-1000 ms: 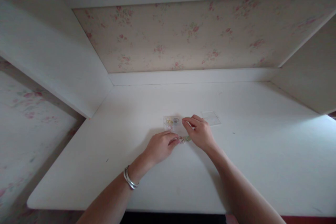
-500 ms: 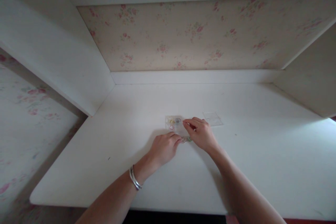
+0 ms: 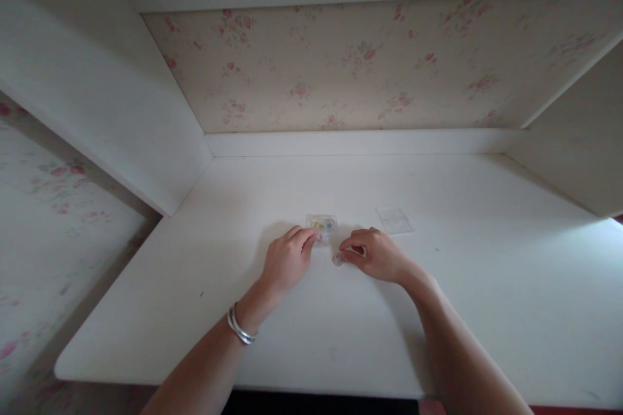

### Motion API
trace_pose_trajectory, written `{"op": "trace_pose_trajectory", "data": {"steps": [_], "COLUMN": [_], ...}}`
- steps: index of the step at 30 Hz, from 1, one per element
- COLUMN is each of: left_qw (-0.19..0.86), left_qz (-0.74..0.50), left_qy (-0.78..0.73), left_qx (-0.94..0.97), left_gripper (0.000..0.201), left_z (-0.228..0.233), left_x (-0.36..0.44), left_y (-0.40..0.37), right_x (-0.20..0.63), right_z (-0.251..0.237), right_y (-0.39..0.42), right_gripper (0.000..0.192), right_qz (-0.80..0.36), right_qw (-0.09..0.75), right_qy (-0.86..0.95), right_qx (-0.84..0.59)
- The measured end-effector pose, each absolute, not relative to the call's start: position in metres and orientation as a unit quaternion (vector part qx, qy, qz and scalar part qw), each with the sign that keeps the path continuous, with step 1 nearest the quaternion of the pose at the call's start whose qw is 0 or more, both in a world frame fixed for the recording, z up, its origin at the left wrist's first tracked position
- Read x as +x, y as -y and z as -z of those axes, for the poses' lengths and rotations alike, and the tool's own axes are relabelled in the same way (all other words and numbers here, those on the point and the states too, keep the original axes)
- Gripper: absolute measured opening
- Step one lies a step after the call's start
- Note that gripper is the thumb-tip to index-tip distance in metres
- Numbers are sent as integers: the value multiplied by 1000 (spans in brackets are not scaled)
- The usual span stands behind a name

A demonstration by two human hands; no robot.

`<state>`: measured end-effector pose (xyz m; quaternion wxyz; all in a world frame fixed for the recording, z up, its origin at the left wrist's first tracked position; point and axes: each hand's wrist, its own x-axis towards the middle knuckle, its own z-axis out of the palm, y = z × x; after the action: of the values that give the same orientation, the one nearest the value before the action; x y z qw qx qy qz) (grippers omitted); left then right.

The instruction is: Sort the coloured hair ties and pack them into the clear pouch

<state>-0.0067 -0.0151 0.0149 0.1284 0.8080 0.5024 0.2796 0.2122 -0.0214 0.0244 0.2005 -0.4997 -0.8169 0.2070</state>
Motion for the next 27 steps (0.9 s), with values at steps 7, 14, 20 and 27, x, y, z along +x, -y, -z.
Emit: {"op": "trace_pose_trajectory", "data": {"steps": [7,14,20,27], "left_qw": [127,111,113,95], "left_qz": [-266,-283,-276,-201], "left_qy": [-505,-521,-509,-488], "left_qx": [811,797,808,844], "left_gripper": [20,20,22,21], "left_z": [-9,-18,-18,-19], "left_x": [-5,-7,-4,0], "left_y": [10,14,18,25], "right_x": [213,213,211,191], "right_z": [-24,-22,-26,-25], "right_y": [23,23,23,22], "right_gripper": [18,16,15,19], "right_qz": [-195,-200,-229,-166], "right_qw": [152,155,203,337], "right_qy": [840,841,823,740], "right_qx": [-483,-478,-478,-558]}}
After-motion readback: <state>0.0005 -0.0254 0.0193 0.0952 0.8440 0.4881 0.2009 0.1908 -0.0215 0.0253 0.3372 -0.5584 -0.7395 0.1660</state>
